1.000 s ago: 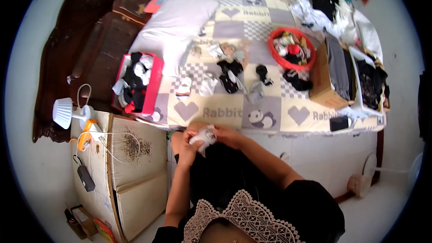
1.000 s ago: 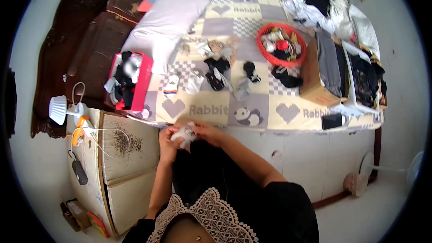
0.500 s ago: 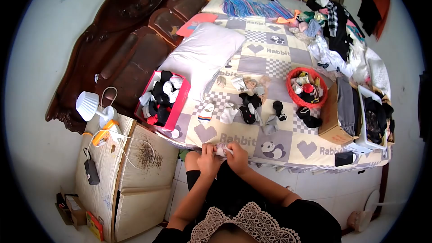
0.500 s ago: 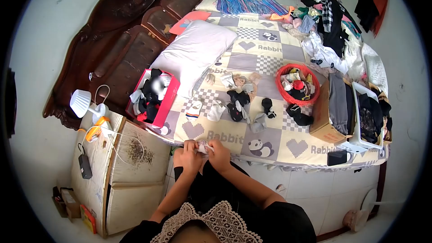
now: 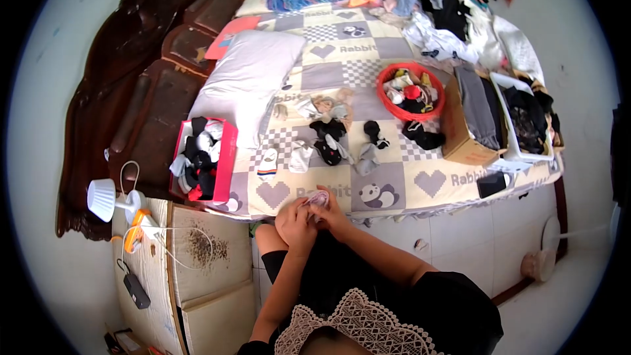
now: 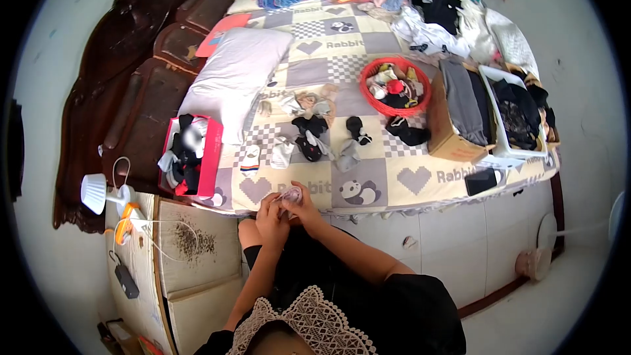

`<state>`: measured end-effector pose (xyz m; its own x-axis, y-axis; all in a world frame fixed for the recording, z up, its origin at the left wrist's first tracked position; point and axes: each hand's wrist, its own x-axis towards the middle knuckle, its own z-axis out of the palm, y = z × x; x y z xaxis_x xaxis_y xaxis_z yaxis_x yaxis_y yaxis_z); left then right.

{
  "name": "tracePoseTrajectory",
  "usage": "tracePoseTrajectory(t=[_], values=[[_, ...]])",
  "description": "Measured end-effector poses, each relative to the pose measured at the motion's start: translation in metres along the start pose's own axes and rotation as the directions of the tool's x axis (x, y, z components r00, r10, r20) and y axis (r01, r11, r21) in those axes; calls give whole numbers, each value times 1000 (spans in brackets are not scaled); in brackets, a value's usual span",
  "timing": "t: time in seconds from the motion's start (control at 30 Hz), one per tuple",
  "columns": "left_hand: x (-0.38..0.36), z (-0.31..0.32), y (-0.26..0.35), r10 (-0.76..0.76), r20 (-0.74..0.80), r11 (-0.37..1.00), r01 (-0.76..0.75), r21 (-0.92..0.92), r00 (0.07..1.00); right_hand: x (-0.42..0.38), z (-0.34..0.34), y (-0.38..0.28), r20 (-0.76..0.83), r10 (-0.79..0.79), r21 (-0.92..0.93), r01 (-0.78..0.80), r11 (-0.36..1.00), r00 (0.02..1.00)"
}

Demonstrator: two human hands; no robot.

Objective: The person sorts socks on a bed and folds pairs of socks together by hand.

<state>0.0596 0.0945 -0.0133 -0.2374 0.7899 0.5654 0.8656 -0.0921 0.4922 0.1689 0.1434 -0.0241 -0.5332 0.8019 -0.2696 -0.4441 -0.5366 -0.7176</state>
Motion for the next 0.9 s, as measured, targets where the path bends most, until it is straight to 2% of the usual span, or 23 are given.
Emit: tracePoseTrajectory(t=[0.07, 0.1, 0.13, 0.2, 0.27, 0.33, 0.37, 0.4, 0.43, 0.47, 0.5, 0.53, 0.6, 0.63, 0.67, 0.7, 0.73, 0.8, 0.83, 0.87, 0.9], values=[[11, 3, 18, 51, 100, 986, -34, -161, 994, 8, -27, -9, 16, 22, 29, -22, 999, 1000], [10, 13, 15, 52, 162, 966, -9, -257, 985, 15, -43, -14, -58, 34, -6, -34, 999, 998], [11, 17, 20, 53, 169, 966, -8, -260, 984, 22, -59, -19, -130, 46, -40, -51, 998, 990], [17, 23, 31, -76, 321, 886, 211, -412, 944, 44, -98, -29, -338, -89, 4, 95, 995, 937], [18, 30, 32, -89, 358, 899, 230, -374, 929, 64, -132, -69, -444, -204, -140, 157, 978, 872], [16, 36, 31, -104, 394, 909, 248, -335, 913, 89, -169, -112, -437, -575, -331, 471, 818, 692], [15, 39, 30, -121, 412, 912, 265, -314, 903, 92, -165, -150, -449, -684, -520, 454, 723, 574], [14, 43, 30, -138, 428, 914, 282, -293, 893, 114, -197, -173, -344, -834, -740, 422, 524, 432], [12, 47, 27, -139, 433, 913, 285, -292, 890, 128, -213, -200, -170, -966, -927, 302, 223, 193], [9, 50, 23, -151, 458, 912, 302, -277, 876, 127, -207, -230, -89, -989, -970, 216, 113, 117], [7, 52, 22, -163, 483, 912, 318, -260, 860, 135, -212, -253, -40, -998, -973, 226, 51, 51], [7, 53, 22, -166, 486, 911, 322, -257, 858, 140, -218, -271, 31, -997, -986, 163, -18, 75], [7, 54, 21, -180, 505, 914, 334, -233, 844, 161, -250, -287, 137, -967, -983, 150, -106, 215], [6, 55, 21, -184, 508, 913, 338, -228, 842, 168, -271, -292, 23, -842, -1000, 25, -11, 538], [6, 55, 20, -186, 539, 913, 347, -214, 822, 177, -296, -292, -120, -611, -992, -125, 36, 782], [5, 56, 18, -188, 568, 913, 356, -200, 801, 196, -335, -278, 26, -553, -997, -16, -70, 833], [5, 56, 18, -191, 571, 913, 359, -196, 799, 192, -325, -274, 24, -550, -998, -16, -68, 835], [3, 58, 17, -209, 600, 898, 394, -194, 772, 177, -297, -253, -42, -675, -924, -285, -254, 737], [2, 60, 15, -212, 604, 897, 398, -192, 768, 161, -260, -248, -101, -759, -928, -336, -160, 643], [1, 62, 12, -191, 609, 902, 382, -200, 770, 162, -255, -232, -24, -848, -956, -259, -135, 530], [-1, 63, 10, -169, 615, 907, 366, -209, 770, 162, -254, -214, 95, -850, -967, -155, -202, 518]])
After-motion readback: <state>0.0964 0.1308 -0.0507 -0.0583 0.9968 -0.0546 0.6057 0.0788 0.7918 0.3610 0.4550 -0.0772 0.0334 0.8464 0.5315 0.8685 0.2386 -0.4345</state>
